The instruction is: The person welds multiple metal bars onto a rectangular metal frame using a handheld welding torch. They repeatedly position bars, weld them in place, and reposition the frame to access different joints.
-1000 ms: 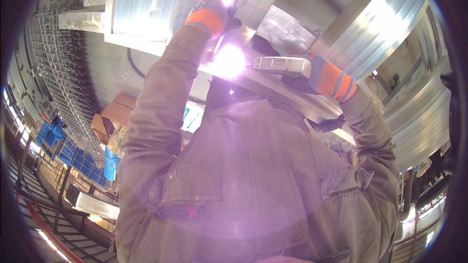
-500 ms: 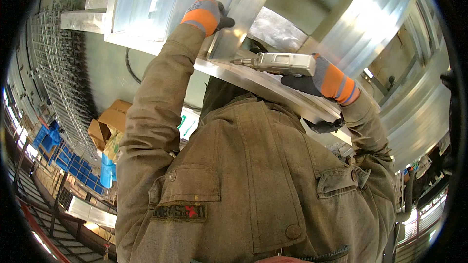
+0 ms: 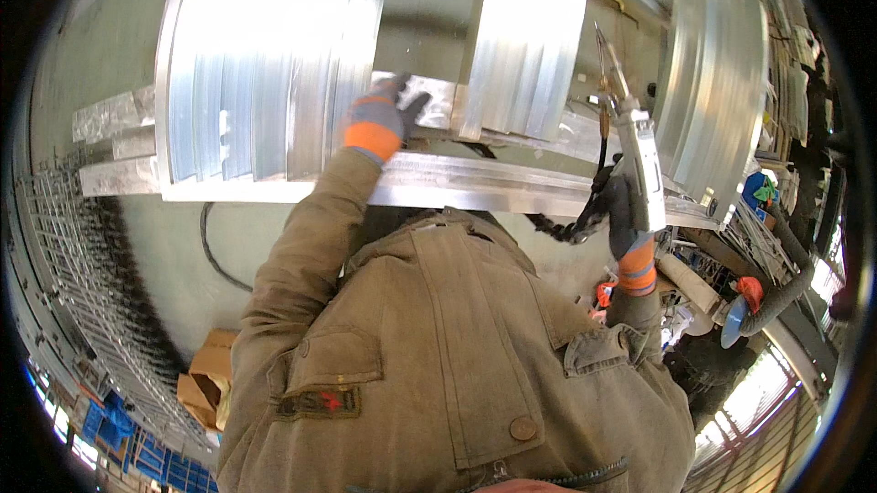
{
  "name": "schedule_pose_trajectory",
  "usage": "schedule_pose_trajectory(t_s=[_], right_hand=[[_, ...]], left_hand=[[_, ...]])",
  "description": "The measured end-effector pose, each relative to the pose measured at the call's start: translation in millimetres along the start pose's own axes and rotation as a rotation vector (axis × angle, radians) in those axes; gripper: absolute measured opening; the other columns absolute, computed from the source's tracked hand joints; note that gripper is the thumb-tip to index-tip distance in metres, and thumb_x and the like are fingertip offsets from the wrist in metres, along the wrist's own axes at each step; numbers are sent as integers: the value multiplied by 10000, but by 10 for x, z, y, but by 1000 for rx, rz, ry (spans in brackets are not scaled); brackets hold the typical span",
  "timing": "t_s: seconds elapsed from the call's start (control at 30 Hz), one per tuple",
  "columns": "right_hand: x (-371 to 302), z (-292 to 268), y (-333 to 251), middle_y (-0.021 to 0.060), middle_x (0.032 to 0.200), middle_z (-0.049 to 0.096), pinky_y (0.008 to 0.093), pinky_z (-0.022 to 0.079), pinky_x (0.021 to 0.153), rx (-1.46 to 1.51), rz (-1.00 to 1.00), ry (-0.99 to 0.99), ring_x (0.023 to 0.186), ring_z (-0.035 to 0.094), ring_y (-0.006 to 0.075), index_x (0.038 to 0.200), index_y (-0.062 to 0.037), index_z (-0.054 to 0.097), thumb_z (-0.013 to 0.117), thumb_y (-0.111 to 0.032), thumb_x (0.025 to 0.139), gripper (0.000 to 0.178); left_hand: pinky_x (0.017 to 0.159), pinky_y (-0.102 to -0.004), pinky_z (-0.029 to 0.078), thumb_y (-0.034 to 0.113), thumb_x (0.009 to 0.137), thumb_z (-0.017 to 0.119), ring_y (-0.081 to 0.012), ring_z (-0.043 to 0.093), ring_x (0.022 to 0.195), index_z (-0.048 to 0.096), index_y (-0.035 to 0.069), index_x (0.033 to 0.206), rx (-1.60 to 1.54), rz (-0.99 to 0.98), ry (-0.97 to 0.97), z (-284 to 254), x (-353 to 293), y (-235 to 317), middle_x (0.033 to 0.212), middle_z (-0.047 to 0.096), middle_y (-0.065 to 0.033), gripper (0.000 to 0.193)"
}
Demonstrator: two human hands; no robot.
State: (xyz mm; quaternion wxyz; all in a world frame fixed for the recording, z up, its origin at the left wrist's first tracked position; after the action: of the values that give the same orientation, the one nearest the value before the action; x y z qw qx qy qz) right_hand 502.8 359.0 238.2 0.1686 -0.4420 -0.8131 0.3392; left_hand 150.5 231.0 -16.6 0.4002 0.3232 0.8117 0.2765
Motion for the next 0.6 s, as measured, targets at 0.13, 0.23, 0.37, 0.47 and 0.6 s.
schedule_pose_trajectory(t_s=[0.13,0.23,0.37,0.47,0.6], right_hand=[[-321,30,362,54,902,709,308,544,667,149,209,43,749,648,131,1226,2,684,650,-197,1164,211],[-421,117,707,14,776,628,314,499,599,259,336,-2,684,608,118,1157,-23,679,671,-242,1160,219],[-439,162,1096,22,834,651,341,504,585,256,366,-25,680,600,120,1216,-35,665,770,-185,1086,224],[-361,95,1101,61,865,674,359,530,609,198,163,-100,700,637,155,1308,-50,601,775,-142,1064,314],[-256,-5,1158,107,924,677,410,559,680,192,124,-169,765,673,253,1300,-34,607,796,-153,1049,336]], left_hand=[[1184,-494,531,615,927,851,-428,624,1425,463,53,1683,135,14,-109,733,85,518,1611,594,-252,1018],[1249,-501,470,662,879,863,-458,545,1501,406,55,1713,117,9,-39,958,95,659,1660,533,-269,1128],[1210,-489,503,597,914,853,-449,615,1427,522,14,1634,-49,24,66,1083,186,583,1574,610,-266,984],[1139,-417,548,477,1005,821,-313,705,1290,599,-32,1573,-509,-43,35,1253,275,355,1417,742,-212,794],[1135,-357,537,346,1072,782,-231,691,1283,646,-43,1533,-868,-154,90,1366,325,-53,1412,756,-161,618]])
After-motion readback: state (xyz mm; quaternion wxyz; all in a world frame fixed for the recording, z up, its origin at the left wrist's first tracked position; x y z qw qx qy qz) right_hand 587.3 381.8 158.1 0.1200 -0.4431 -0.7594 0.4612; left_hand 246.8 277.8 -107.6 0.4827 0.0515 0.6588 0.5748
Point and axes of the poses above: each hand's wrist, its own x-axis towards the middle knuckle, its own z-axis out of the palm, y = z × x, the point moved 8 cm from there along x, towards the middle knuckle
